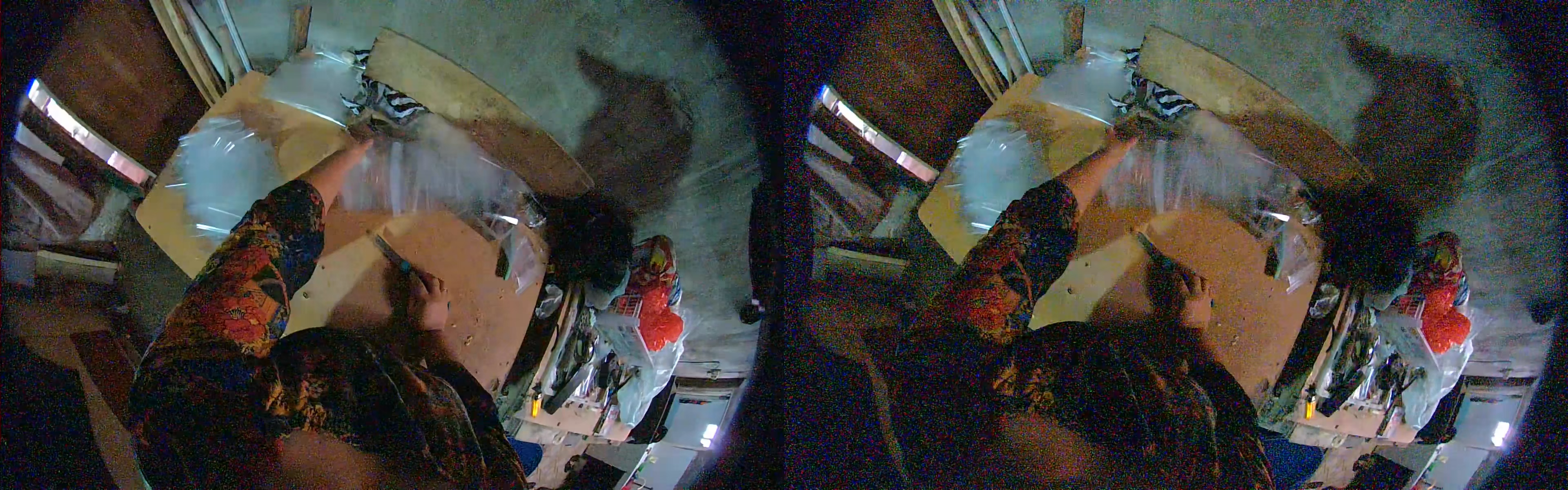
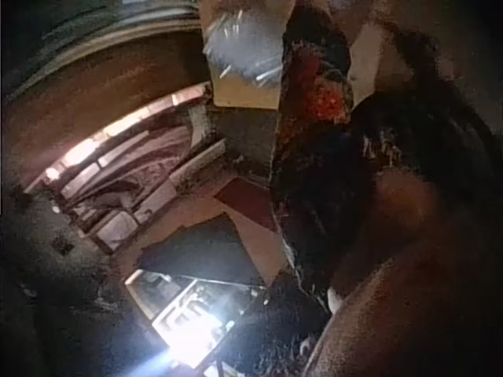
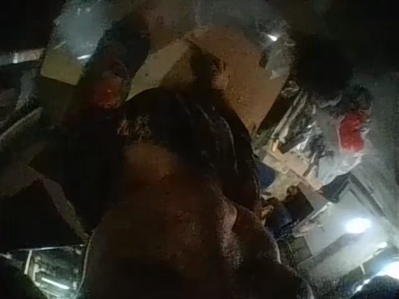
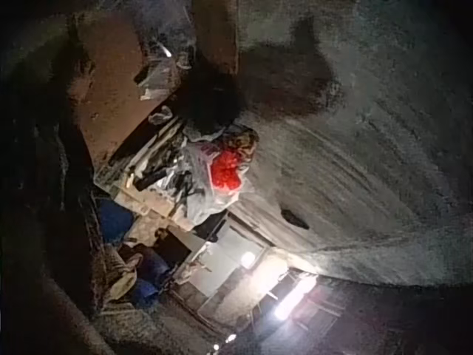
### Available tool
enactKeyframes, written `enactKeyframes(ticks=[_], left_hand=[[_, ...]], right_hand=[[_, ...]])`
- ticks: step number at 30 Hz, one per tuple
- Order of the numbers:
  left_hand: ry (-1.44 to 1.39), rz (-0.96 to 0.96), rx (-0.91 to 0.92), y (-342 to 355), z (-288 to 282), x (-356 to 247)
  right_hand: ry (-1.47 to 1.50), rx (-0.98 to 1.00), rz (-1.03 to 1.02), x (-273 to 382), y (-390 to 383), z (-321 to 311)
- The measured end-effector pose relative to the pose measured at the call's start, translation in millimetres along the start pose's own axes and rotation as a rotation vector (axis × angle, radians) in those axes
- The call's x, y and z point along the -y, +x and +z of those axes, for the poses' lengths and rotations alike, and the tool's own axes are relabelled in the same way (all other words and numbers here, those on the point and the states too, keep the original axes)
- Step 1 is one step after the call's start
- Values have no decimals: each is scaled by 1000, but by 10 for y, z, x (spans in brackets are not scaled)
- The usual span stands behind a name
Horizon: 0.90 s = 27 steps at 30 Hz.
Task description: The person uses a blade to cut through clear plastic sheets and cardboard on a wooden surface, moving the material and repositioning the blade to make several cuts.
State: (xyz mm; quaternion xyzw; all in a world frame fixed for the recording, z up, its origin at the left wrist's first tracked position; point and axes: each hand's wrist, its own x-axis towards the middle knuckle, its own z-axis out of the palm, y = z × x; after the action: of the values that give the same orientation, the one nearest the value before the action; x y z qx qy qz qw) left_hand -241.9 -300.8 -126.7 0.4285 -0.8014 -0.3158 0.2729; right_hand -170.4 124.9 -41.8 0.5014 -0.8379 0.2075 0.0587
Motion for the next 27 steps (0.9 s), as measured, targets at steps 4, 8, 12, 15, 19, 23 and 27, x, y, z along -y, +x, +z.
enactKeyframes(ticks=[4, 8, 12, 15, 19, 23, 27], left_hand=[[-68, 44, -141, 85, -83, -91], [-80, 228, -425, 260, -553, -350], [113, 383, -535, 167, -1752, -1236], [251, 491, -559, 37, -2642, -1505], [488, 749, -402, -403, -2923, -1998], [941, 290, 63, -1332, -2478, -1834], [724, 253, 248, -2212, -1737, -1200]], right_hand=[[-48, 104, 28, -18, -15, -25], [-9, 19, 6, -38, -34, 43], [-83, 90, 22, -60, -57, 16], [-81, 85, -10, 70, 35, -31], [109, -24, 137, -251, -103, 347], [-144, -35, -106, -105, -37, 159], [8, -16, -64, -96, -19, 59]])
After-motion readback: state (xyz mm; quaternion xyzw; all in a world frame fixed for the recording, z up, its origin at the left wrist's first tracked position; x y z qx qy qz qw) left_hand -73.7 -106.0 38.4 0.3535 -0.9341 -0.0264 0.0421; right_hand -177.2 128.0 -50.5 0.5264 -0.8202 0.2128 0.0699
